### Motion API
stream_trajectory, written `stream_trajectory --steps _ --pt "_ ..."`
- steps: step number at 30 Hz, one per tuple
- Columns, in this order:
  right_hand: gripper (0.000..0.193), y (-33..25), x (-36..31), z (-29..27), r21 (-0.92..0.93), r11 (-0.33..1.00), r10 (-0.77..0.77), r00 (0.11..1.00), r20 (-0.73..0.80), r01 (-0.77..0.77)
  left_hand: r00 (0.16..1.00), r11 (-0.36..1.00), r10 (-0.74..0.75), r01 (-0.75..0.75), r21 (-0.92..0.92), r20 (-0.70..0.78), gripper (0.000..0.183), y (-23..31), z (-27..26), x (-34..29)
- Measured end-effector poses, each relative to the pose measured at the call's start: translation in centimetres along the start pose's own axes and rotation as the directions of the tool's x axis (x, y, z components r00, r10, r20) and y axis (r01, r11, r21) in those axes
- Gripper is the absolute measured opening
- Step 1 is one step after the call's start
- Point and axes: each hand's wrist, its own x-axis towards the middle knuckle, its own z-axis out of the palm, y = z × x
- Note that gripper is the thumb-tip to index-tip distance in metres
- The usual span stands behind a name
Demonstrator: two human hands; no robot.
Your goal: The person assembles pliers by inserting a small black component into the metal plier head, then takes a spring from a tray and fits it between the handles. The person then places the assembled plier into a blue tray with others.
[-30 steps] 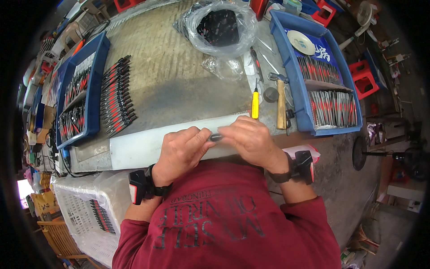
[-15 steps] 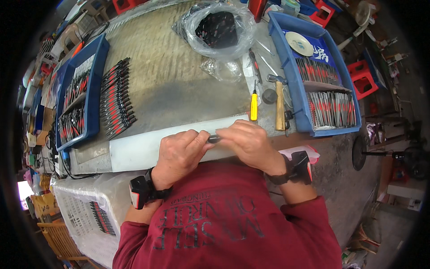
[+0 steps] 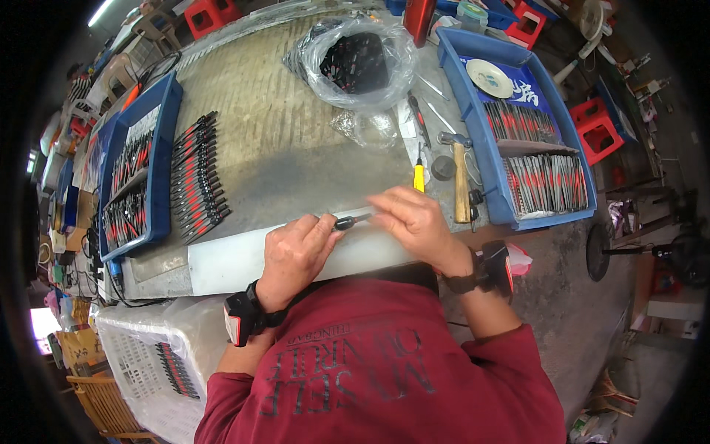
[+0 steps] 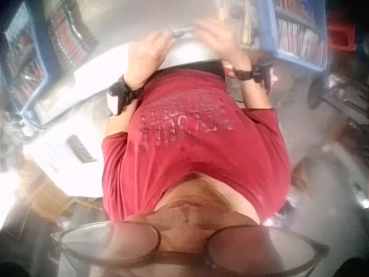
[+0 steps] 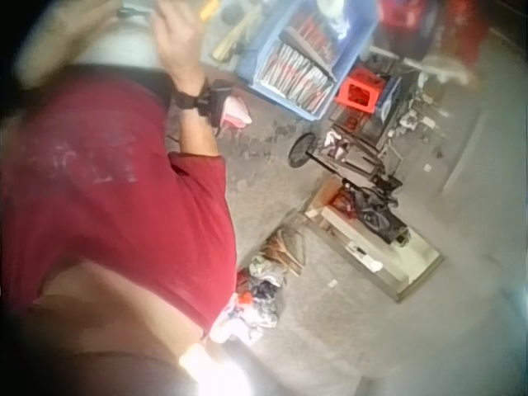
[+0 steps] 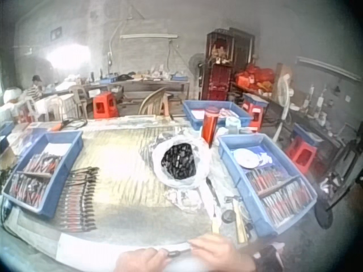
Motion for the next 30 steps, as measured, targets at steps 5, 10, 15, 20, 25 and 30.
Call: stream_trajectory --steps 5,10,15,20,25,30 --pt "0.02 0.7 0.5 -0.5 0.009 0.999 0.036 0.998 -0.052 -0.036 1.0 1.0 -0.012 0.012 0.006 -0.01 0.024 -0.4 0.6 -0.3" --pt "0.014 1.7 1.7 -0.9 -0.013 0.989 0.148 0.985 -0.085 -0.15 1.0 1.0 -0.024 0.024 0.001 -0.017 0.022 -0.8 1.3 -0.5" --pt "0.013 3.7 3.6 -1.2 -0.061 0.973 0.214 0.968 -0.127 -0.223 0.994 0.995 -0.095 0.095 0.014 0.056 0.016 -1.2 2.2 -0.6" --pt "0.015 6.0 5.8 -0.9 -0.091 0.968 0.219 0.963 -0.159 -0.235 0.987 0.991 -0.129 0.131 -0.022 0.097 0.015 -1.6 2.7 -0.7" --pt "0.016 8.4 7.8 0.1 -0.236 0.959 0.139 0.986 -0.097 -0.158 0.982 0.987 -0.155 0.159 -0.032 0.109 0.015 -1.7 2.8 -0.8" --pt "0.016 10.7 9.3 1.0 -0.405 0.899 0.156 0.986 -0.06 -0.166 0.984 0.985 -0.155 0.161 -0.055 0.092 0.016 -1.8 3.0 -0.8"
